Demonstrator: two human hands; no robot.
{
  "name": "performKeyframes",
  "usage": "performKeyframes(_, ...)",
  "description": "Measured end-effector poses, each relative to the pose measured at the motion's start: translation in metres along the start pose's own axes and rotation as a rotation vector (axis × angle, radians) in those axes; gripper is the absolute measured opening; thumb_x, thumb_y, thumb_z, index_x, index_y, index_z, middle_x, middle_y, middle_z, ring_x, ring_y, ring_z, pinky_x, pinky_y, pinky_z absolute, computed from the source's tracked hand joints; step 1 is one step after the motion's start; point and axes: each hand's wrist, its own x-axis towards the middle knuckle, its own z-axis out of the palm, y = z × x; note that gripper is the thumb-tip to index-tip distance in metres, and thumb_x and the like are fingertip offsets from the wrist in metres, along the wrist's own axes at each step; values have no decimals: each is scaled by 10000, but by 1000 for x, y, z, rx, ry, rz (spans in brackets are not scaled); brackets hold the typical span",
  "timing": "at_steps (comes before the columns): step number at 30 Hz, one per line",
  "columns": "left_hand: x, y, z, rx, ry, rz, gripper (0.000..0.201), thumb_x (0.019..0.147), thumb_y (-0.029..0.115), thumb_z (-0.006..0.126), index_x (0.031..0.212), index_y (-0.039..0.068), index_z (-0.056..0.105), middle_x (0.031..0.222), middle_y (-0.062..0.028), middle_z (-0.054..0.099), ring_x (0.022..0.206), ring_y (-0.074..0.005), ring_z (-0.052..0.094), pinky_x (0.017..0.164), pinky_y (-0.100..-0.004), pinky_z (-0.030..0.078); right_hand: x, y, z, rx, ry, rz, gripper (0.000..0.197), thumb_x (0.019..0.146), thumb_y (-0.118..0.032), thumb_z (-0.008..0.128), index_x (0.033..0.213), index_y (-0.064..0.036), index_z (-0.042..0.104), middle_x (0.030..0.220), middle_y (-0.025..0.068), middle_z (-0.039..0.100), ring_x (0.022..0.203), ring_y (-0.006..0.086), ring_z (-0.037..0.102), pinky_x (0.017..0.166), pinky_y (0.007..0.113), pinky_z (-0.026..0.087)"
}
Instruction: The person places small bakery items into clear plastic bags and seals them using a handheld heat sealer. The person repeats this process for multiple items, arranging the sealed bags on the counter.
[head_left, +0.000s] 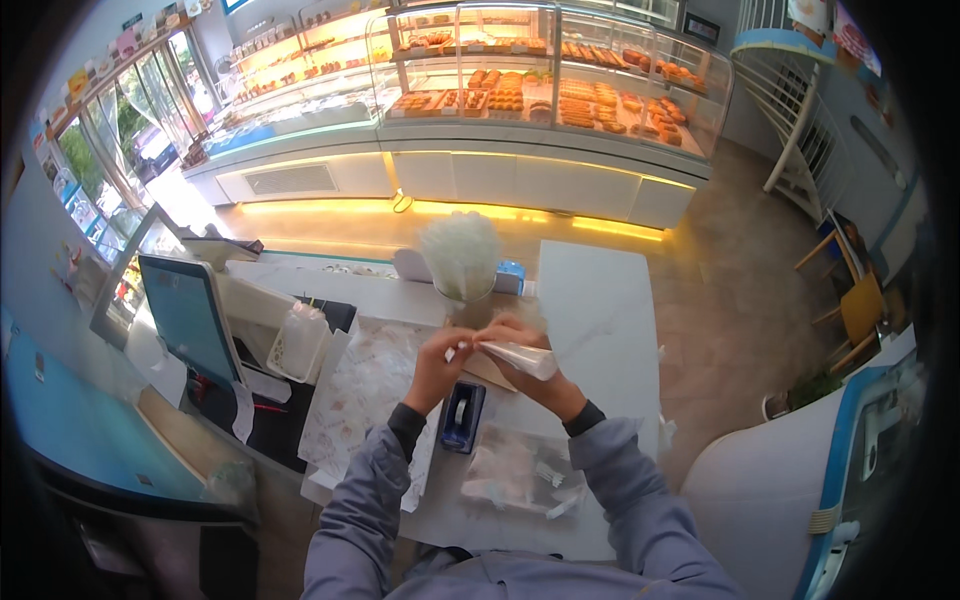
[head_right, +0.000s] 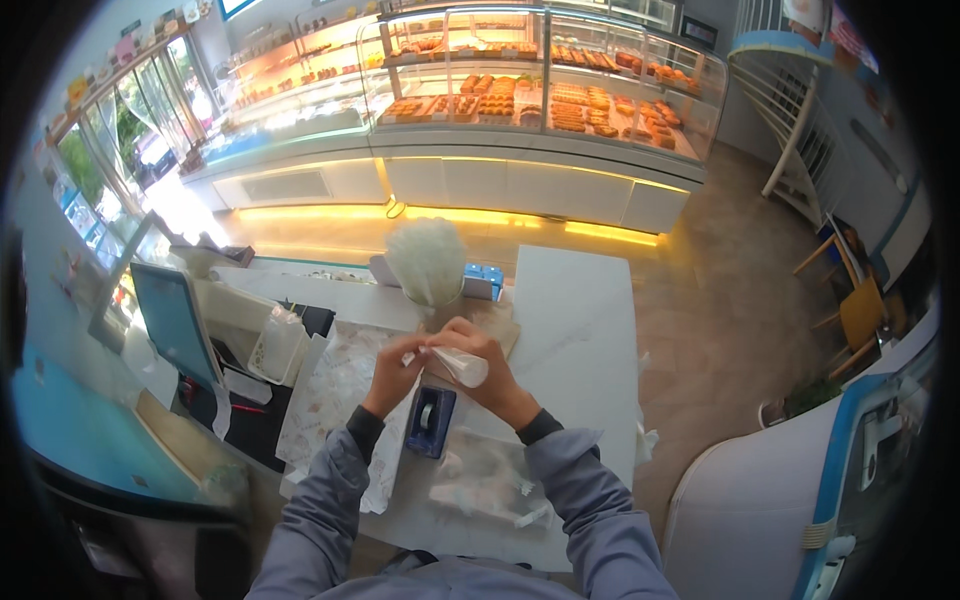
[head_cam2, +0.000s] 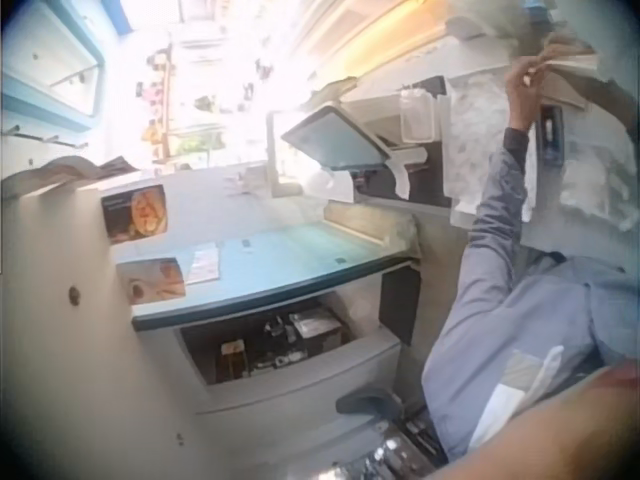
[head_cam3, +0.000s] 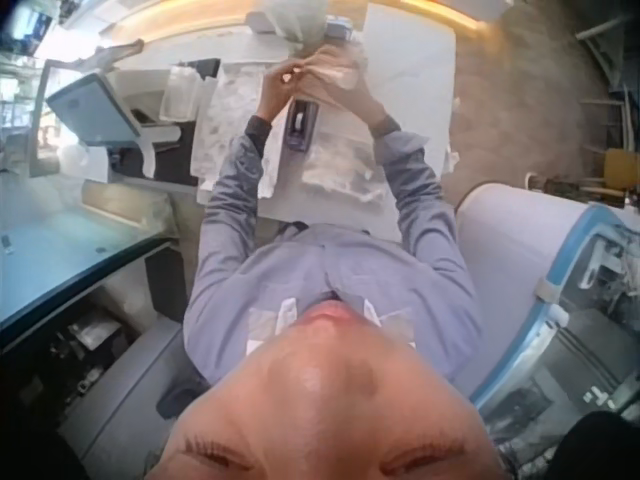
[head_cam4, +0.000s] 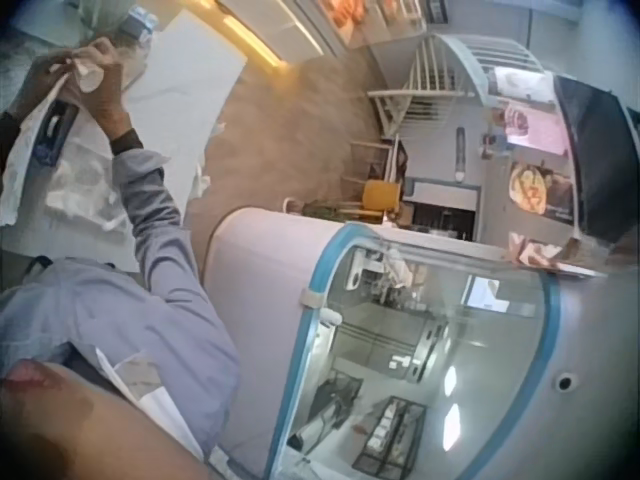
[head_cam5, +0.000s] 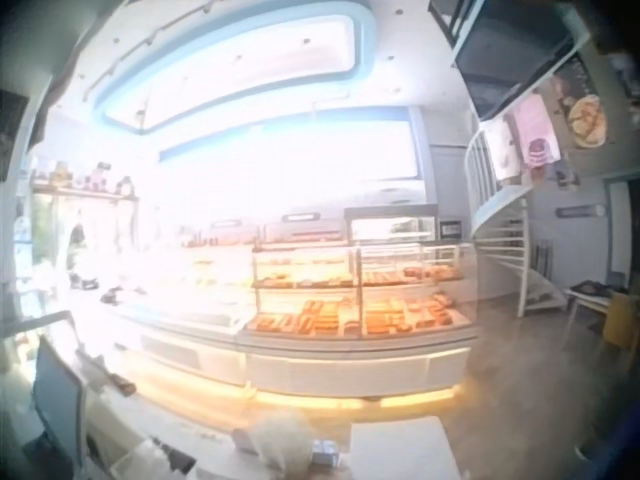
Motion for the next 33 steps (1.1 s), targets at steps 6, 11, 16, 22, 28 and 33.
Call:
performKeyframes(6, 64, -29, 10, 254, 230, 358, 190, 852, 32, 616, 1024, 54, 695, 1003, -145, 686, 920, -381, 629, 824, -440, 498, 41, 30, 19, -289, 85, -33, 157, 753, -22, 695, 903, -60, 724, 847, 101, 651, 827, 285, 664, 719, 366, 543)
performKeyframes(11, 70, -54, 21, 478, 179, 311, 220, 829, 98, 652, 1049, 102, 669, 950, -121, 663, 916, -371, 634, 800, -467, 496, 40, 53, 32, -391, 65, -142, 139, 736, -7, 679, 859, -61, 715, 833, 80, 650, 793, 271, 662, 689, 355, 538)
performKeyframes(16, 75, -69, 18, 570, 177, 315, 206, 820, 102, 655, 1026, 103, 665, 932, -110, 660, 882, -353, 646, 718, -460, 523, 39, 78, 43, -353, 6, -92, 131, 771, -17, 661, 882, -54, 721, 857, 90, 664, 793, 298, 673, 681, 369, 542)
performKeyframes(22, 82, -71, 24, 430, 232, 264, 152, 778, 55, 661, 928, 68, 679, 863, -119, 681, 852, -360, 650, 729, -459, 523, 45, 114, 48, -378, -36, 96, 109, 770, -136, 708, 877, -124, 730, 909, 77, 685, 811, 306, 677, 715, 385, 559)
performKeyframes(28, 85, -74, 20, 417, 234, 309, 101, 796, 63, 671, 894, 44, 692, 861, -126, 682, 850, -363, 640, 750, -458, 515, 33, 126, 60, -379, 31, 149, 218, 749, -145, 728, 961, -97, 708, 909, 113, 688, 914, 327, 668, 790, 419, 539)
performKeyframes(33, 84, -79, 19, 424, 195, 237, 59, 807, 70, 686, 859, 44, 695, 857, -129, 677, 857, -364, 633, 747, -451, 511, 52, 59, 29, -299, 219, 84, 291, 788, -129, 771, 1036, -35, 653, 947, 135, 682, 908, 344, 644, 802, 417, 532)
